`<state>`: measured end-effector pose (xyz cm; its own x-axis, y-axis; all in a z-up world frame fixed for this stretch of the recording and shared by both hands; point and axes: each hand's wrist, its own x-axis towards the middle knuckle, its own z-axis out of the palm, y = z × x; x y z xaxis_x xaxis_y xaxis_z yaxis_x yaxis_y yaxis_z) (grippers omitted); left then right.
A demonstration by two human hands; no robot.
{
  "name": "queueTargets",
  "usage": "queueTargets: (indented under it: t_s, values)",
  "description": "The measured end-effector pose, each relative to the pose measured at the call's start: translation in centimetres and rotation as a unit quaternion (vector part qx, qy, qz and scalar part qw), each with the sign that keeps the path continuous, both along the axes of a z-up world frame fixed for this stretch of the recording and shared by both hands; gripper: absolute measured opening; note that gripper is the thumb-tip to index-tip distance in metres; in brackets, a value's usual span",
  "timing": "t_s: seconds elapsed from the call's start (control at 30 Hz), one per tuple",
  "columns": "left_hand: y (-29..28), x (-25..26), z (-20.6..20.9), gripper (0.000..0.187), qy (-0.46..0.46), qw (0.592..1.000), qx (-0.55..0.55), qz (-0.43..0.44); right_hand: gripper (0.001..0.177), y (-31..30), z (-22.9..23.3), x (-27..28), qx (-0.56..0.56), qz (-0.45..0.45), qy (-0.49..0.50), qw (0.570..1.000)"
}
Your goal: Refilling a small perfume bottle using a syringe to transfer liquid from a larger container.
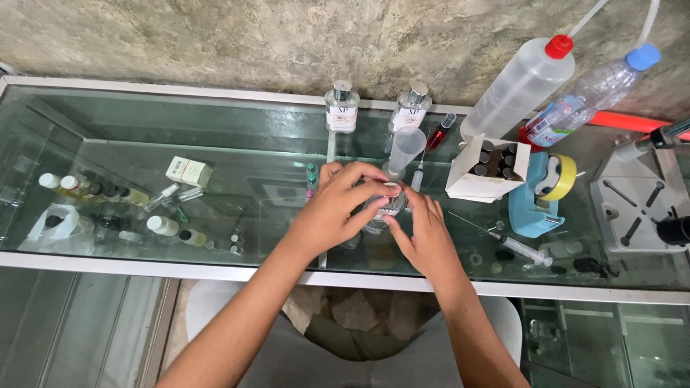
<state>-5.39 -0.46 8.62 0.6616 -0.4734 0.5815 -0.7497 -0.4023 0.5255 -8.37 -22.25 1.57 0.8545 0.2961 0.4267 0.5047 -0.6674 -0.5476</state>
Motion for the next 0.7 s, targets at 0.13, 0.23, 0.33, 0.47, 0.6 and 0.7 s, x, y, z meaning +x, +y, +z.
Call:
queueTargets:
  t_s: [0.13,0.23,0.33,0.47,0.6,0.7]
  values:
    - [-1.2,-1.1,-0.5,0.010,0.025,0.999,-0.026,0.009,0.057,-0.2,-0.9,0.3,0.007,-0.008,0.004,1.000]
    - [-3.0,-1.6,-1.0,0.011,0.030,0.995,-0.090,0.040,0.053,-0.2,-1.0,0.5,-0.007,0.004,-0.038,0.999]
    - [-4.9,-1.7,-2.0,0.020,0.047,0.985,-0.154,0.070,0.049,-0.4,-1.2,0.6,-0.009,0.004,-0.029,1.000]
    - [-5.5,-1.5,-2.9,0.021,0.048,0.977,-0.187,0.092,0.045,-0.7,-2.0,0.8,-0.012,0.003,-0.029,0.999]
    - [-4.7,-1.3,-3.9,0.012,0.018,0.980,-0.179,0.086,0.040,-0.3,-0.3,0.4,-0.009,0.009,-0.027,1.000]
    - [-4.7,-1.6,-3.8,0.012,0.005,0.981,-0.169,0.093,0.041,-0.3,0.2,0.4,-0.005,0.012,-0.023,1.000]
